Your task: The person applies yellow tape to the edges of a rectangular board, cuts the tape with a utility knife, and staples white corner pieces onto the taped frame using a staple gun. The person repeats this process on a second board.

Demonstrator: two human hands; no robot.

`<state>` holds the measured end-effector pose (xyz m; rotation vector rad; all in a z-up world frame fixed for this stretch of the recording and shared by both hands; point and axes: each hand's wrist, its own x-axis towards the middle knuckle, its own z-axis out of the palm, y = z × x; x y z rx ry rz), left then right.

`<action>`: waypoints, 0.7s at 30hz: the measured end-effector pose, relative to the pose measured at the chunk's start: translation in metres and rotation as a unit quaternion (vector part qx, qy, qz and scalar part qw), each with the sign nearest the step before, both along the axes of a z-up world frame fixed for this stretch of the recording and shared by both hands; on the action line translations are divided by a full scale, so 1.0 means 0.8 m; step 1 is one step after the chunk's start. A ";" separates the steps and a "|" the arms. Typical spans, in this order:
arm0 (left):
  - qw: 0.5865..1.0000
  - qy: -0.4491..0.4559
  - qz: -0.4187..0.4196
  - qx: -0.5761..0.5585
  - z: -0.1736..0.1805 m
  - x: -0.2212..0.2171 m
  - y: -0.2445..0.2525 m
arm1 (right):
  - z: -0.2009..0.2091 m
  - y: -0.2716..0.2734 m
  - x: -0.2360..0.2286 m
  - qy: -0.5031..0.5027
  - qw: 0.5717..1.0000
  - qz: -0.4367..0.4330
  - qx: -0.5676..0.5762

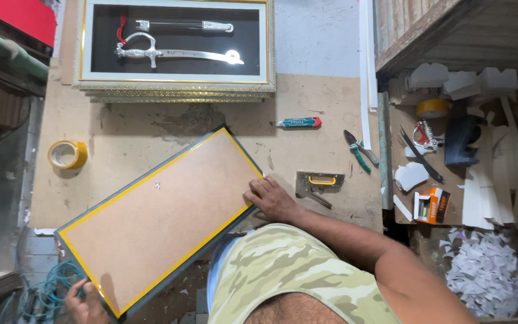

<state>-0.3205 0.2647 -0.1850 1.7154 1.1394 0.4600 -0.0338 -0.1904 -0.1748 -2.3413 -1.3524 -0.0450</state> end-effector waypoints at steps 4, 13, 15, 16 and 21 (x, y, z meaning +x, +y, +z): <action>0.998 -0.015 -0.009 0.059 0.081 -0.010 -0.011 | 0.000 0.001 0.009 0.101 0.993 -0.026 0.049; 0.974 0.033 -0.219 0.046 0.132 0.056 -0.173 | 0.002 -0.006 0.057 0.177 0.977 0.065 0.102; 0.957 0.040 -0.268 0.104 0.153 0.090 -0.182 | 0.004 -0.034 0.053 0.138 0.988 0.009 0.068; 0.944 0.040 -0.298 0.134 0.165 0.106 -0.188 | 0.005 -0.052 0.047 0.119 0.991 -0.026 0.053; 0.865 0.031 -0.427 0.263 0.212 0.199 -0.231 | -0.018 -0.200 0.057 0.004 0.957 -0.286 0.049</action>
